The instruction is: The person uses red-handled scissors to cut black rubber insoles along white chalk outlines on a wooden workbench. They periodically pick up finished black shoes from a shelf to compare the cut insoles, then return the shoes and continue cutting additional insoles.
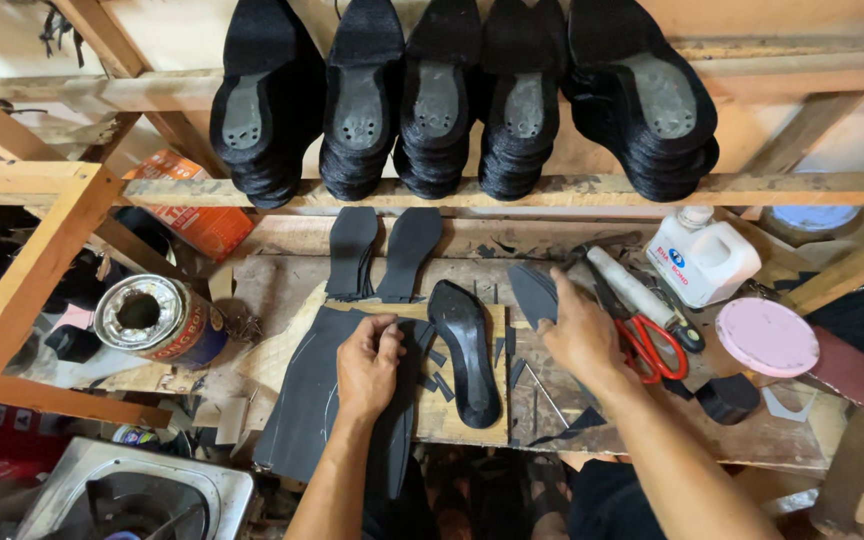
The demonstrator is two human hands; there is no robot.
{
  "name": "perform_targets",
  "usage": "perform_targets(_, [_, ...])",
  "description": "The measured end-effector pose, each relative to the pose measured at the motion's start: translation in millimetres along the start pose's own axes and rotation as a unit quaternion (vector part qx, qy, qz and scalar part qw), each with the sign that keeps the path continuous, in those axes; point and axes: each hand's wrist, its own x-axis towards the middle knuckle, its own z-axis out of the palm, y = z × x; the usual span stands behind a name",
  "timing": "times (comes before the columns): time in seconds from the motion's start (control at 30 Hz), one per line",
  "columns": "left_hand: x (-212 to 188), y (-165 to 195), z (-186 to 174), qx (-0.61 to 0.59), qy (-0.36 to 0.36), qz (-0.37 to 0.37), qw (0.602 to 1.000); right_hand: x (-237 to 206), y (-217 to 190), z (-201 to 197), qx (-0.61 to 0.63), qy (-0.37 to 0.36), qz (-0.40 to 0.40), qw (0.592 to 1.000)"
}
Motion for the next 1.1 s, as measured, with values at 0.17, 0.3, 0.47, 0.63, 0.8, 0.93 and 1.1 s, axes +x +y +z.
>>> perform_targets(0.17, [2,1,-4,-0.002,-0.009,0.001,1.000,-7,5,-15,0.241,0.079,0.008,0.967])
perform_targets(0.3, [1,3,-5,-0.004,-0.004,-0.001,1.000,-28,5,-17,0.490,0.077,0.006,0.868])
perform_targets(0.47, [-2,3,-2,-0.007,-0.002,0.001,1.000,-55,17,-14,0.565,0.083,-0.018,0.821])
perform_targets(0.63, [-2,1,0,0.013,0.006,0.007,1.000,-59,28,-5,0.580,0.063,-0.059,0.810])
perform_targets(0.8, [0,0,-1,0.016,0.006,0.008,1.000,-34,21,-1,0.483,0.032,-0.021,0.875])
perform_targets(0.93, [2,1,4,0.022,0.012,0.018,1.000,8,8,-10,0.530,-0.026,0.094,0.842])
perform_targets(1.1, [7,0,8,0.032,0.009,0.006,0.999,60,-19,-6,0.543,-0.101,0.209,0.807])
